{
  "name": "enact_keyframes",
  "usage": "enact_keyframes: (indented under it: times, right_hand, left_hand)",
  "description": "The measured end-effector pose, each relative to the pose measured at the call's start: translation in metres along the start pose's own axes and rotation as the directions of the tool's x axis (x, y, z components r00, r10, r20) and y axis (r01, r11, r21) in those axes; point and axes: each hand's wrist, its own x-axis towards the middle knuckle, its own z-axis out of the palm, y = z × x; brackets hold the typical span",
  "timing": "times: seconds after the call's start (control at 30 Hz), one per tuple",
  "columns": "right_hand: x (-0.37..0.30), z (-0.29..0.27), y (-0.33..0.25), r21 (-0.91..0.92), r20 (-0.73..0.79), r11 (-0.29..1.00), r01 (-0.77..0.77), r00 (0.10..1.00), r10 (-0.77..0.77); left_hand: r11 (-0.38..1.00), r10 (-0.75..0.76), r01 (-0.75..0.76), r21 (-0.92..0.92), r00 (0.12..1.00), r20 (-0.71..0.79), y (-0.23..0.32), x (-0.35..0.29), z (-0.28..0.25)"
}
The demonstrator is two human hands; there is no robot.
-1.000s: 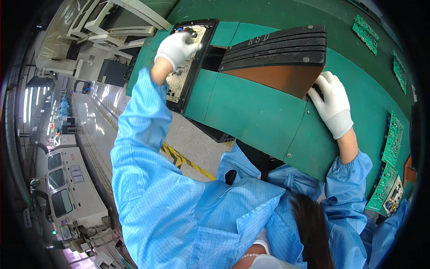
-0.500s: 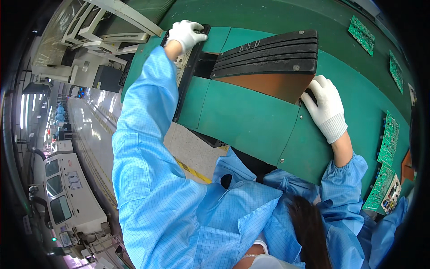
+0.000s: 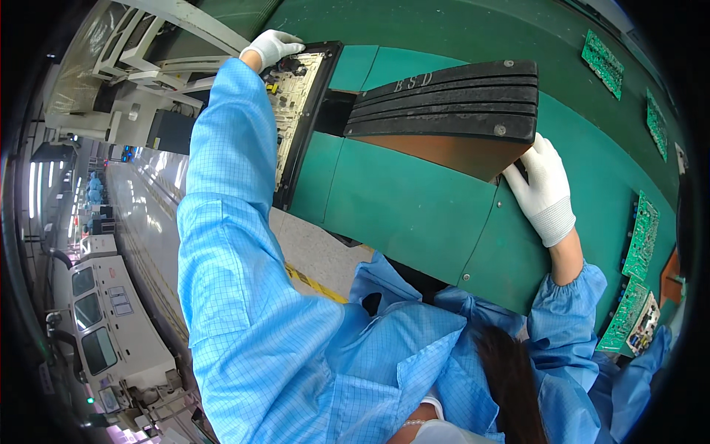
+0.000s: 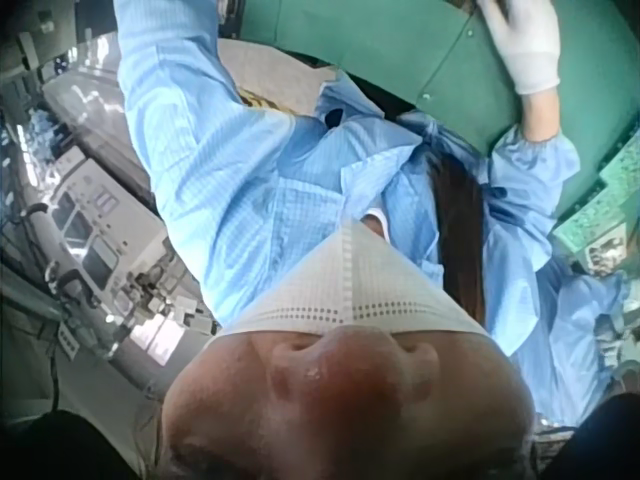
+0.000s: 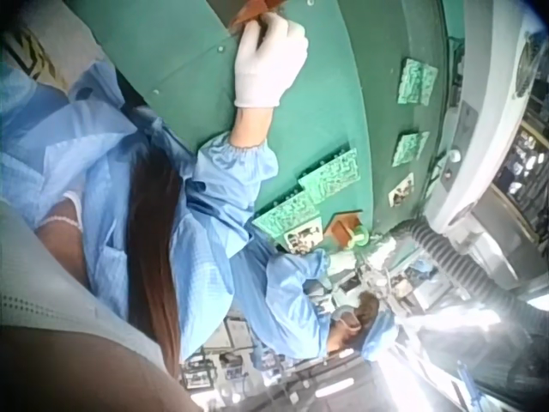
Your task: Inspecting printed circuit boards and organizing them into a rack on an assembly line.
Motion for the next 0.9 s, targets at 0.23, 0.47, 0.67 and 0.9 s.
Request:
enact_keyframes:
  times: [0.23,0.47,0.67,0.9]
  right_hand:
    - [0.0,0.001,0.002,0.008,0.004,1.0,0.005,1.0,-0.005]
    - [0.0,0.002,0.004,0.018,-0.001,1.0,0.011,1.0,-0.011]
    - [0.0,0.002,0.002,0.018,-0.012,1.0,0.014,1.0,-0.014]
    - [0.0,0.002,0.002,0.036,-0.011,0.999,-0.011,1.0,0.011]
  left_hand:
    - [0.993,0.081,-0.07,-0.094,0.989,0.124,-0.001,-0.005,-0.014]
    - [0.998,0.034,-0.035,-0.056,0.999,-0.015,0.004,0.005,-0.008]
    - [0.977,-0.095,0.059,-0.205,0.981,-0.168,-0.047,-0.011,-0.028]
    - [0.982,-0.149,0.135,-0.13,0.984,-0.098,-0.073,-0.019,-0.013]
